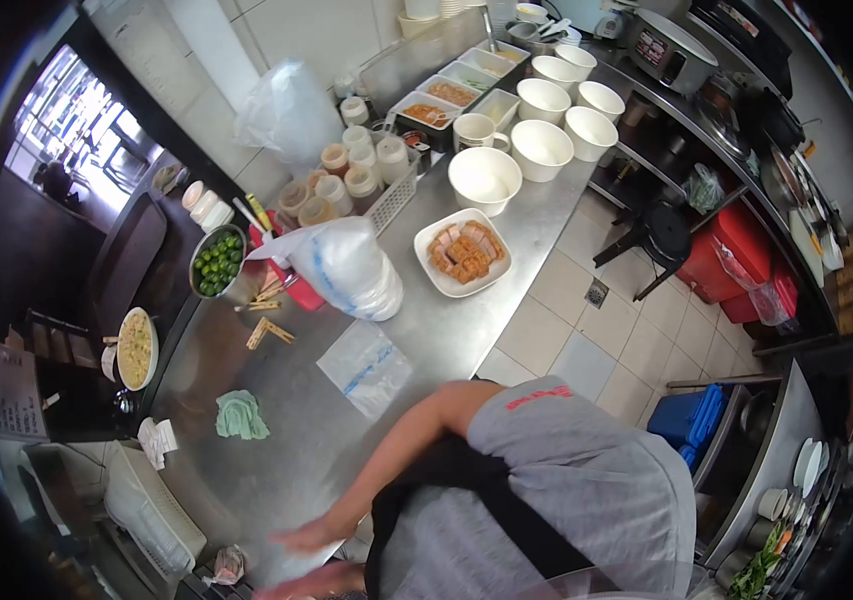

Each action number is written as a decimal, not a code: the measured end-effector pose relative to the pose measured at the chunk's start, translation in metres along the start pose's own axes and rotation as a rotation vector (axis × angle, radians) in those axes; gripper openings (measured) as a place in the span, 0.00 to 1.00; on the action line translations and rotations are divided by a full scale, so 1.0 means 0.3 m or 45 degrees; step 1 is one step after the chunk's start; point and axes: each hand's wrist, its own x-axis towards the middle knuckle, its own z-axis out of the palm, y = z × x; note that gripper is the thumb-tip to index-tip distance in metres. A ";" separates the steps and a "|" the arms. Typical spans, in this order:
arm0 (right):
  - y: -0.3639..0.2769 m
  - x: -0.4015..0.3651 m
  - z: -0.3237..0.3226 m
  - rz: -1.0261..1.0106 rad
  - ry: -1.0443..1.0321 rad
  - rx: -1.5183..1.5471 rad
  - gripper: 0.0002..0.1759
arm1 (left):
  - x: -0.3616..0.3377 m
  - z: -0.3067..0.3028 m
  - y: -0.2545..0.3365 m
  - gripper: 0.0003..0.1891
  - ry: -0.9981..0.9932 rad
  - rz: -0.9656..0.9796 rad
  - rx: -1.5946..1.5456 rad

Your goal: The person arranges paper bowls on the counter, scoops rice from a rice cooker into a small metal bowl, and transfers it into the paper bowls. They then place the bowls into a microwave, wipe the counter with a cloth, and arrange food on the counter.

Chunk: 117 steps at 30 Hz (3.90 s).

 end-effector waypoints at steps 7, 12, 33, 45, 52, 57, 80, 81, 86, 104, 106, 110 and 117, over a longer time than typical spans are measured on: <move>-0.121 0.201 -0.269 0.711 0.049 1.436 0.41 | -0.189 0.183 -0.275 0.35 -0.013 0.653 1.063; -0.046 -0.272 -0.428 1.174 0.403 1.675 0.25 | 0.049 0.597 -0.092 0.39 -0.452 0.664 0.863; 0.067 -1.382 -0.721 1.663 1.941 0.402 0.25 | -0.074 -0.199 -0.294 0.16 -1.043 0.517 1.204; -0.264 -1.107 -0.667 1.803 1.655 0.470 0.22 | 0.362 0.774 -0.272 0.21 -0.740 0.756 0.349; -0.259 -0.777 -0.621 1.791 1.446 0.659 0.24 | 0.052 0.431 -0.285 0.13 -1.128 0.775 0.573; -0.066 -0.522 -0.621 1.573 1.193 0.843 0.24 | -0.106 -0.121 -0.284 0.10 -1.401 0.524 0.854; 1.415 0.523 -0.843 1.803 1.188 0.837 0.15 | 0.381 0.513 -0.242 0.13 -1.175 0.670 0.434; 1.449 0.534 -0.831 1.855 1.217 0.820 0.15 | 0.385 0.513 -0.235 0.13 -1.177 0.661 0.424; 1.548 0.573 -0.756 1.938 1.319 0.811 0.15 | 0.387 0.522 -0.242 0.14 -1.197 0.627 0.433; 1.639 0.316 -1.005 1.685 0.506 -1.005 0.10 | 0.356 0.548 -0.283 0.14 -1.114 0.555 0.404; 1.664 0.318 -1.014 1.637 0.484 -1.087 0.11 | 0.350 0.551 -0.295 0.14 -1.087 0.571 0.417; 1.540 0.399 -1.015 1.482 0.436 -1.159 0.10 | 0.343 0.551 -0.307 0.14 -1.108 0.518 0.409; 1.579 0.372 -0.908 1.194 0.069 -1.142 0.07 | 0.344 0.556 -0.295 0.13 -1.063 0.578 0.386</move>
